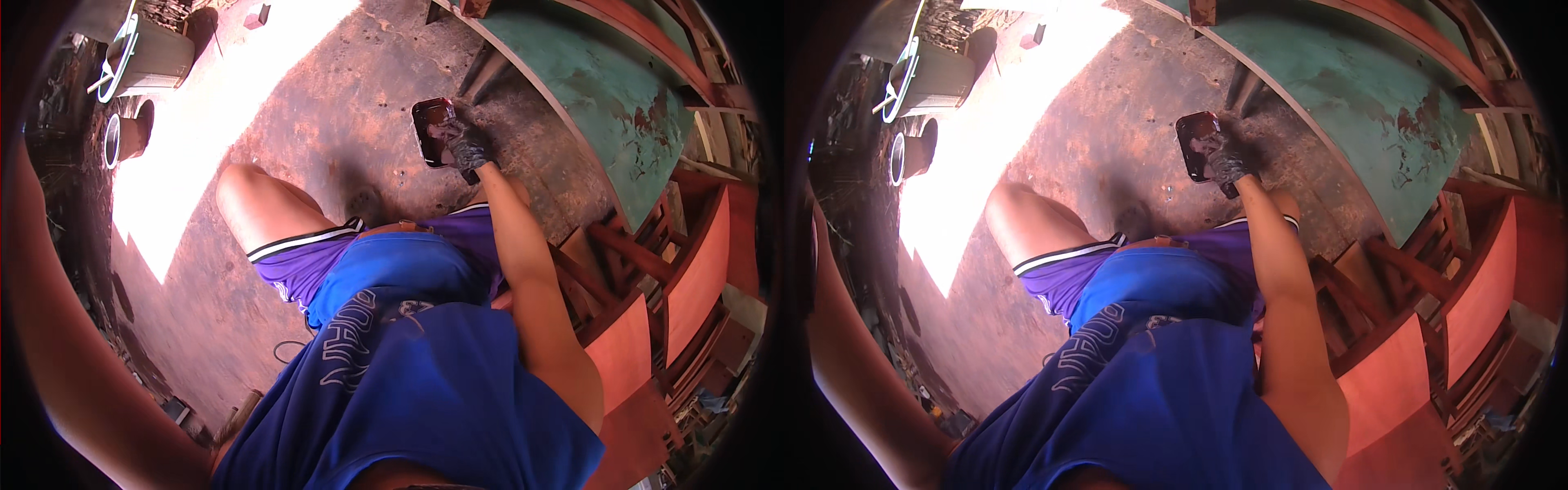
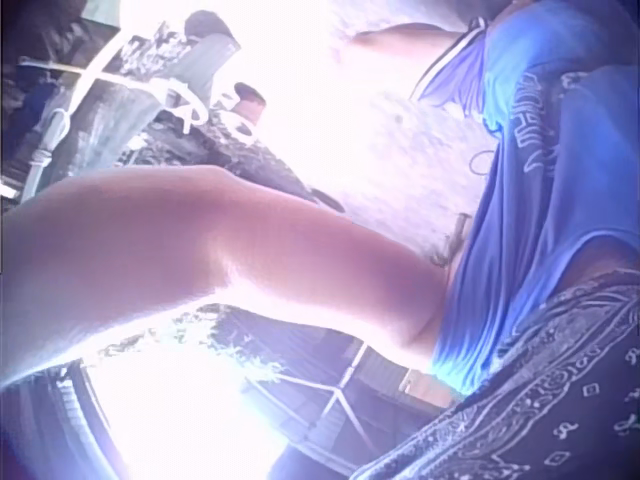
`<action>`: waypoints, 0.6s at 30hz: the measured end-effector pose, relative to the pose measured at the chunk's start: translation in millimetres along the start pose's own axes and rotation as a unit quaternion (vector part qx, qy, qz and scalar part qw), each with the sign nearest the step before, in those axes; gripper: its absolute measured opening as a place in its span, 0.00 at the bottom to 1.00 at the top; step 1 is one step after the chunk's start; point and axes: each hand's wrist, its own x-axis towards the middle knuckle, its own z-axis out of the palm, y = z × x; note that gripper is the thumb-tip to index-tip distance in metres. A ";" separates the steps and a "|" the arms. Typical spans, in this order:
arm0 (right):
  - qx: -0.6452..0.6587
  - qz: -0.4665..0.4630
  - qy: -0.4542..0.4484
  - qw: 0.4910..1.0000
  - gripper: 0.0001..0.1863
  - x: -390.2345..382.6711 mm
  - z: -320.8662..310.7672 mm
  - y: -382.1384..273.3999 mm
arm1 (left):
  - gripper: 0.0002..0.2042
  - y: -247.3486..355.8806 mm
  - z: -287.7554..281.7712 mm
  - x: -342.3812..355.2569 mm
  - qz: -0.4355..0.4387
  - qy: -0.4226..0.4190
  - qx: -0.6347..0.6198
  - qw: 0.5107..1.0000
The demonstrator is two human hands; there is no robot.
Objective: The recorder is applying a dark reddish wood stain to a small wooden table frame and a chair frame using a rag.
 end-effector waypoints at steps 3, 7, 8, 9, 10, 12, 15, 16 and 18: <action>0.146 0.076 -0.026 0.986 0.26 -4.4 -5.2 31.3 | 0.21 3.4 7.2 -3.3 0.004 0.003 -0.016 1.000; 0.175 0.086 -0.004 0.981 0.26 -29.2 4.5 54.4 | 0.21 11.2 3.6 -10.4 -0.004 0.012 -0.012 1.000; 0.183 0.084 0.006 0.980 0.26 -27.5 2.2 57.7 | 0.20 17.1 2.8 -7.4 0.000 0.014 -0.010 1.000; 0.190 0.087 0.009 0.978 0.25 -35.7 15.8 60.1 | 0.20 15.0 0.5 -11.9 -0.005 0.017 -0.008 1.000; 0.198 0.091 0.014 0.976 0.25 -39.0 26.9 62.8 | 0.20 13.2 0.2 -15.1 -0.008 0.019 -0.009 1.000; 0.212 0.102 0.020 0.972 0.25 -42.7 30.2 73.9 | 0.20 10.3 1.6 -24.2 -0.019 0.023 -0.010 1.000; 0.232 0.121 0.024 0.965 0.25 -45.1 35.1 89.3 | 0.20 6.1 4.6 -41.7 -0.042 0.031 -0.013 0.999; 0.238 0.126 0.025 0.963 0.25 -49.9 44.5 92.9 | 0.20 4.6 4.4 -46.6 -0.049 0.035 -0.012 0.998; 0.249 0.136 0.030 0.958 0.25 -53.5 62.2 98.6 | 0.20 0.7 4.5 -55.3 -0.060 0.044 -0.014 0.997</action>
